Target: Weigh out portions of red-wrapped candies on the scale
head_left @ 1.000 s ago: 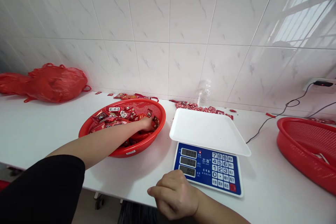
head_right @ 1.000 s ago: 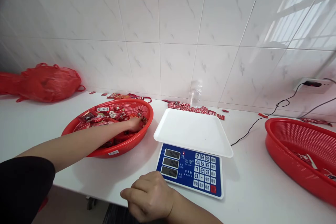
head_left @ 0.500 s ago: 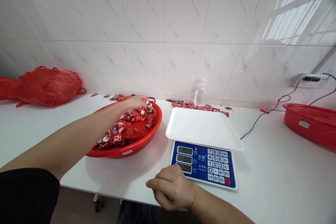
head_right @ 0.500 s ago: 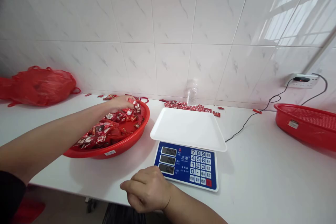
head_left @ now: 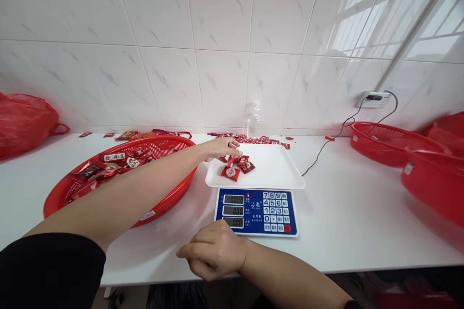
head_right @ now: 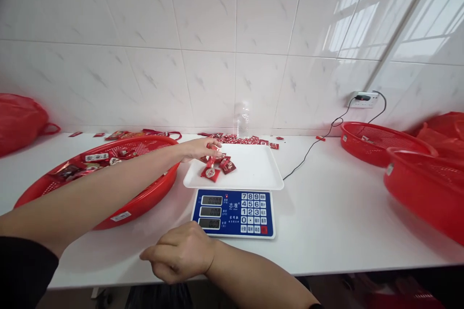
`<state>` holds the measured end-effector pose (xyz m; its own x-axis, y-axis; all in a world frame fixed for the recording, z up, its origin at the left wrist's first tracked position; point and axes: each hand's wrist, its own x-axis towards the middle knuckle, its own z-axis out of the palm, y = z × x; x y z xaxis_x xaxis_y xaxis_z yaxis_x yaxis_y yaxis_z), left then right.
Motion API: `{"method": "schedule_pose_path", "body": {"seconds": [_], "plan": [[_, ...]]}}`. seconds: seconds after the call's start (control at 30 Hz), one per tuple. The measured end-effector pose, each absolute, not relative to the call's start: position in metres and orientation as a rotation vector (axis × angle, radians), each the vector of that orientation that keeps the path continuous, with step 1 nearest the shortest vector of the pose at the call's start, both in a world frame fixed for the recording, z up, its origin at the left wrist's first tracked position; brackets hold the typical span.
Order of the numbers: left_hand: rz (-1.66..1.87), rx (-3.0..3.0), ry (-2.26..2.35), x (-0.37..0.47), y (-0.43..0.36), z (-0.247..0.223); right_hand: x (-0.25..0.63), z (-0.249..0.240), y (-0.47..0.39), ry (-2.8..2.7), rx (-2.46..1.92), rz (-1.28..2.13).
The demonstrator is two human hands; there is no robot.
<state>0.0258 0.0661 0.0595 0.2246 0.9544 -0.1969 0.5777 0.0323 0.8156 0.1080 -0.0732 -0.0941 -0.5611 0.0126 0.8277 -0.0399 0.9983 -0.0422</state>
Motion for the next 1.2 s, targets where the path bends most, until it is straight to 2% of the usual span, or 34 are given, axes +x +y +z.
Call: {"method": "schedule_pose_path", "body": {"seconds": [0.33,0.5,0.6,0.8,0.93,1.2], "plan": [[0.432,2.05,1.614,0.017,0.068,0.058,0.108,-0.098,-0.071,-2.303,0.006,0.04],[0.156,2.509,1.398,0.014,0.065,0.044,0.107,-0.102,-0.071,-2.259,0.017,0.064],[-0.045,2.521,1.406,0.014,0.064,0.04,0.106,-0.102,-0.071,-2.278,0.012,0.054],[-0.007,2.45,1.54,0.018,0.059,0.031,0.106,-0.102,-0.07,-2.27,0.01,0.062],[-0.161,2.429,1.498,0.024,0.055,0.019,0.108,-0.101,-0.071,-2.274,0.033,0.056],[0.193,2.495,1.557,-0.004,0.066,0.038,0.111,-0.1,-0.077,-2.324,0.104,0.036]]}}
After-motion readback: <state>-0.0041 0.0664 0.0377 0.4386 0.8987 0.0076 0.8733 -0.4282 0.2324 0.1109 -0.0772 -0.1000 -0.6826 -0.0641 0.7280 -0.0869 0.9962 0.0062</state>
